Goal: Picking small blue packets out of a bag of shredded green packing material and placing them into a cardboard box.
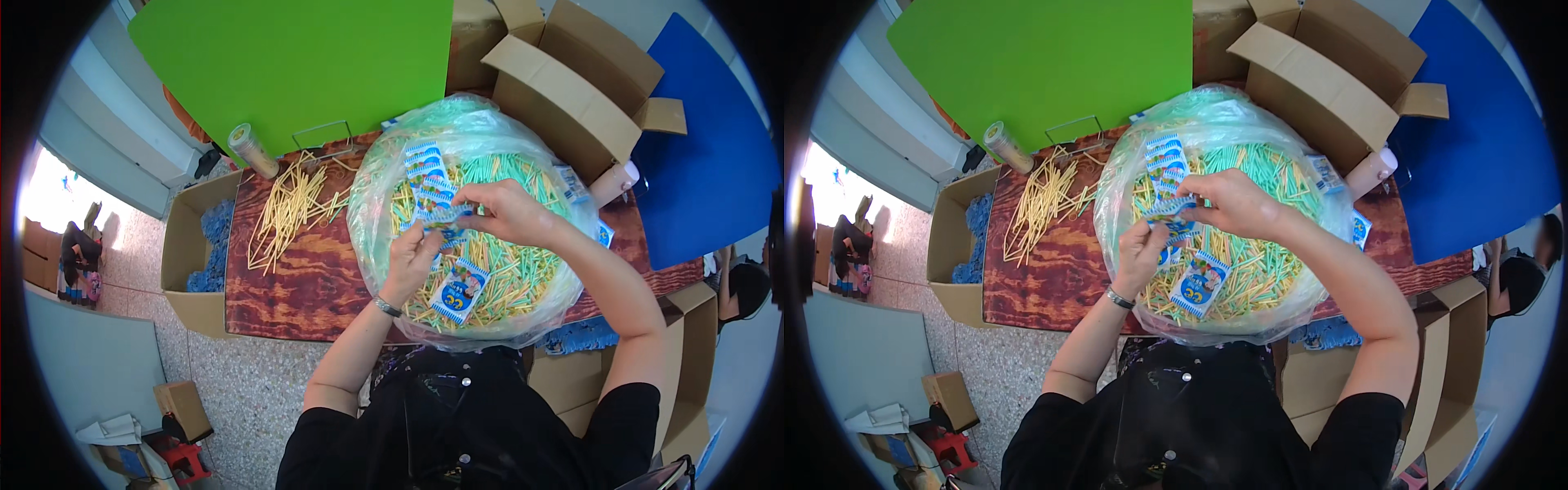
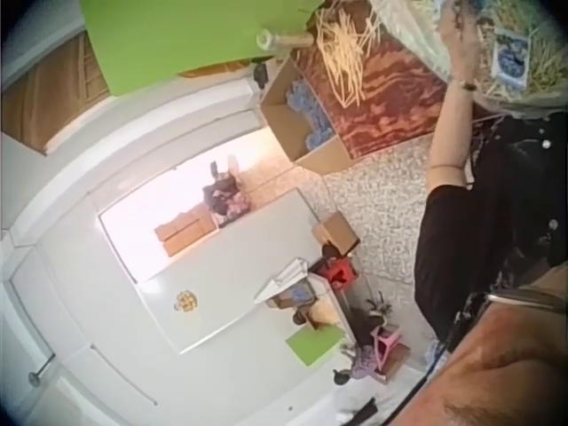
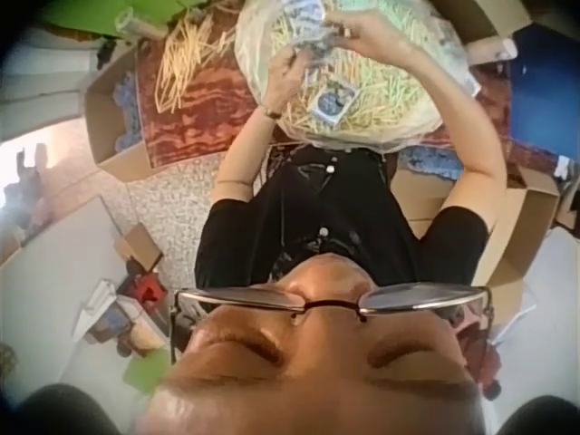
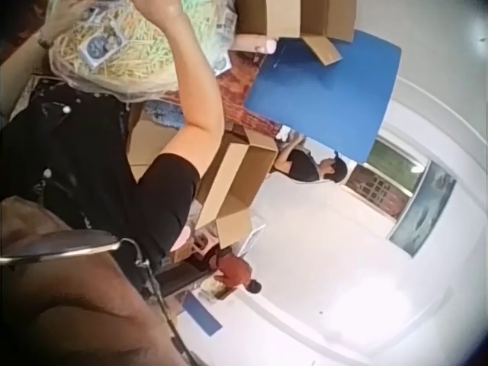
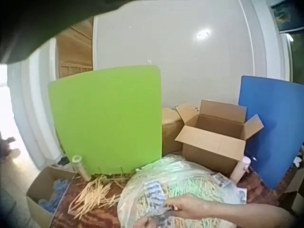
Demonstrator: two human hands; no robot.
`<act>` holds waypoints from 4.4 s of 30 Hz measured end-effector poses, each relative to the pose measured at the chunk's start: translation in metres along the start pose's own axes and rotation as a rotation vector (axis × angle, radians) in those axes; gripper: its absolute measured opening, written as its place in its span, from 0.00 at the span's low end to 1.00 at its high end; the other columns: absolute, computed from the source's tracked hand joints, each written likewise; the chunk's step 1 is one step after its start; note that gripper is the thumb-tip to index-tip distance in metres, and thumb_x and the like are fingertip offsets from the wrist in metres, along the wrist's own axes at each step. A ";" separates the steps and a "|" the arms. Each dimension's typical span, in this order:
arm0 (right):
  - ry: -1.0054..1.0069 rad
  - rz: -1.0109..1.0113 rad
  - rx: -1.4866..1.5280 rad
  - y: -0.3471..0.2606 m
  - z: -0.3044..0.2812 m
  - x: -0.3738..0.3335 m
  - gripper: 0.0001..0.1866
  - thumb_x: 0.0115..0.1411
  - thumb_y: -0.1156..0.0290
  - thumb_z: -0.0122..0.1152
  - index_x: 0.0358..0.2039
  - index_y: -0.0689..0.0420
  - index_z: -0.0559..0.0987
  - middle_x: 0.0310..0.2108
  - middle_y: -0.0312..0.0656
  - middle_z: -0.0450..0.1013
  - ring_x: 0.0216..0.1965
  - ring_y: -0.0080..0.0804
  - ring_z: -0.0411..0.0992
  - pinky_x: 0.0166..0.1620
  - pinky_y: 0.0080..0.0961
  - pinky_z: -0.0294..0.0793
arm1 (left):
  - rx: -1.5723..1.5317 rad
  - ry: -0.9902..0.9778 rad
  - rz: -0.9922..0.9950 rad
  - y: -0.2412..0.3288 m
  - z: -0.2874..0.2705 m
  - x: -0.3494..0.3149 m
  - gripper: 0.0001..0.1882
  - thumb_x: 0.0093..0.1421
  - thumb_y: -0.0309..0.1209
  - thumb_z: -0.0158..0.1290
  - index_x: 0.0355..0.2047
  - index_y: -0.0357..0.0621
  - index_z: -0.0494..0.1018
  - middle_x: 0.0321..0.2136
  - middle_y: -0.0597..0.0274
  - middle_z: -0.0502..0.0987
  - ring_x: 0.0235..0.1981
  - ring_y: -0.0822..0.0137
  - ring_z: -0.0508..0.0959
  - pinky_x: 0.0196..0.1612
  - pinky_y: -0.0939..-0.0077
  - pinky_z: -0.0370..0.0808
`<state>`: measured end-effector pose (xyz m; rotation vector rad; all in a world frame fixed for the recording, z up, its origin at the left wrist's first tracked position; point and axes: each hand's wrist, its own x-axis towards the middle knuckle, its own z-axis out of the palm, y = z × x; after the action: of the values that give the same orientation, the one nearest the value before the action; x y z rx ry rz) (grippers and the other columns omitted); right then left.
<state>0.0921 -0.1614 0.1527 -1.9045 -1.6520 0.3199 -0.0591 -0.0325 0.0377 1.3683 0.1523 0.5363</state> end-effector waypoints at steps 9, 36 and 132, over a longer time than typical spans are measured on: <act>0.008 0.223 0.078 0.046 0.121 -0.003 0.12 0.55 0.65 0.65 0.36 0.56 0.75 0.28 0.48 0.75 0.30 0.45 0.76 0.32 0.38 0.72 | 0.974 -0.001 0.379 -0.011 -0.052 -0.046 0.10 0.56 0.22 0.57 0.39 0.38 0.75 0.34 0.56 0.77 0.38 0.63 0.77 0.26 0.74 0.74; 0.174 0.195 0.084 0.029 0.071 -0.083 0.13 0.54 0.60 0.65 0.27 0.57 0.76 0.24 0.44 0.71 0.29 0.46 0.72 0.33 0.38 0.69 | 0.551 -0.208 -0.082 -0.016 0.005 -0.023 0.09 0.58 0.30 0.60 0.28 0.36 0.76 0.21 0.66 0.75 0.22 0.77 0.71 0.24 0.78 0.68; -0.224 0.170 -0.225 -0.022 -0.054 -0.061 0.11 0.64 0.64 0.55 0.35 0.60 0.70 0.21 0.54 0.72 0.27 0.57 0.72 0.30 0.49 0.68 | 0.675 0.030 0.536 -0.002 0.031 0.015 0.11 0.47 0.22 0.67 0.28 0.39 0.75 0.27 0.60 0.78 0.24 0.67 0.76 0.26 0.76 0.70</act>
<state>0.0911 -0.2336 0.1959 -2.2540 -1.7325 0.4461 -0.0330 -0.0541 0.0451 2.0783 -0.0209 1.0120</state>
